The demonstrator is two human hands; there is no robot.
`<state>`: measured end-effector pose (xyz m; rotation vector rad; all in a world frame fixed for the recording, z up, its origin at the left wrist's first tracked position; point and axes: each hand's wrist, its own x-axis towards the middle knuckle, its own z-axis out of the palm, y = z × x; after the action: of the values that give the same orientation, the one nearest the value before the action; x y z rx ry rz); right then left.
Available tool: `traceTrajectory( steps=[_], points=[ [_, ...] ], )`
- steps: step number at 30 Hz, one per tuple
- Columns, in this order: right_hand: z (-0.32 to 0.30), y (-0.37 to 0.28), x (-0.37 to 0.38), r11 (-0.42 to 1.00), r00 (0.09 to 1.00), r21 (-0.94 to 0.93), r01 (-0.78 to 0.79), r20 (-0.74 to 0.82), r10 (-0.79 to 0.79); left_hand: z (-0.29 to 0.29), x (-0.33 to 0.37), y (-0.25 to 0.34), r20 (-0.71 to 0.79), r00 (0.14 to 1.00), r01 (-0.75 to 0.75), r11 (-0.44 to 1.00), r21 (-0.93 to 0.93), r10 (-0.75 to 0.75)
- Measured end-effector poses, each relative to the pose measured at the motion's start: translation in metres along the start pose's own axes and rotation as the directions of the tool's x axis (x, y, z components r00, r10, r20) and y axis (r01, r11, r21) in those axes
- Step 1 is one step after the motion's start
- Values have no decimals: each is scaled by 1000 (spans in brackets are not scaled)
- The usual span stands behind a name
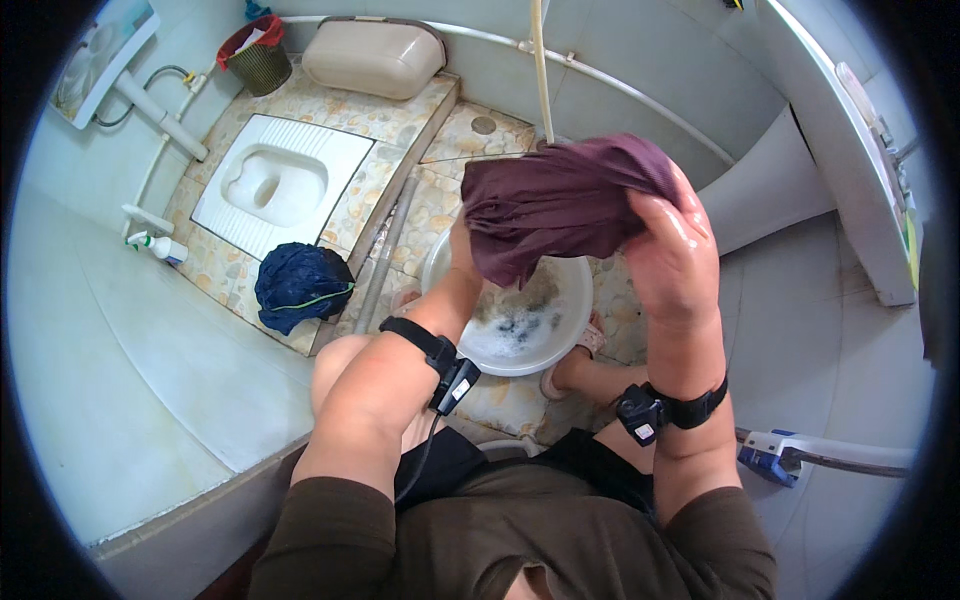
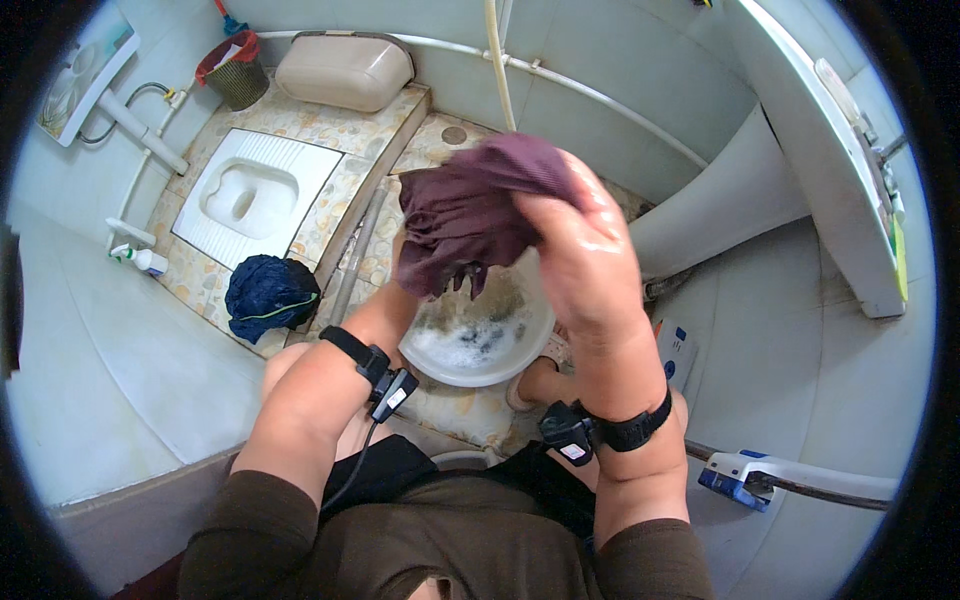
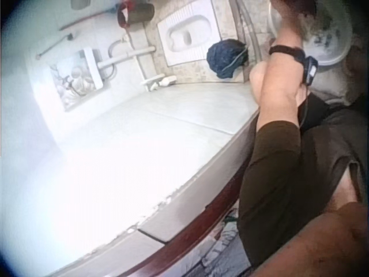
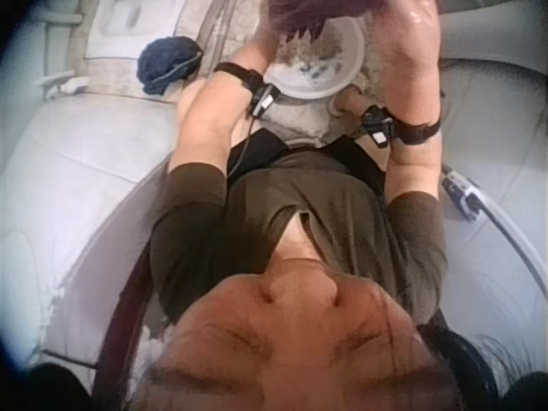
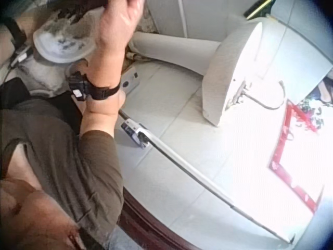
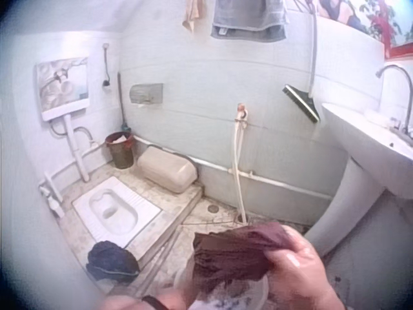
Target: The person washes clothes by hand in a bucket, wringing them out individually, and سپس refills the bucket with water using a hose.
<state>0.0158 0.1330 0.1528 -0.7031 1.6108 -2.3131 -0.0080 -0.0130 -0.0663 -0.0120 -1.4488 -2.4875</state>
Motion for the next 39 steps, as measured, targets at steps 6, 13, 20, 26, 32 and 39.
traceTrajectory(
  steps=[6,13,20,26,32,39],
  points=[
    [-110,98,-13,699,824,-441,-563,-363,435,4,4,29,-284,906,156,872,-464,-313],
    [-65,178,-23,553,983,-831,59,-47,-177,39,-8,62,-93,949,207,818,-537,-302],
    [-59,160,-6,966,960,141,-218,-146,238,44,-19,74,-68,952,259,905,-338,-298],
    [-48,133,-5,886,954,369,-281,11,298,45,-26,83,84,878,426,688,-587,-472],
    [-88,138,-16,895,878,11,-445,202,434,25,-18,68,-48,973,208,951,-226,-225],
    [-50,128,4,693,848,630,-351,-100,520,31,-35,46,117,992,-23,828,560,-51]
  ],
)
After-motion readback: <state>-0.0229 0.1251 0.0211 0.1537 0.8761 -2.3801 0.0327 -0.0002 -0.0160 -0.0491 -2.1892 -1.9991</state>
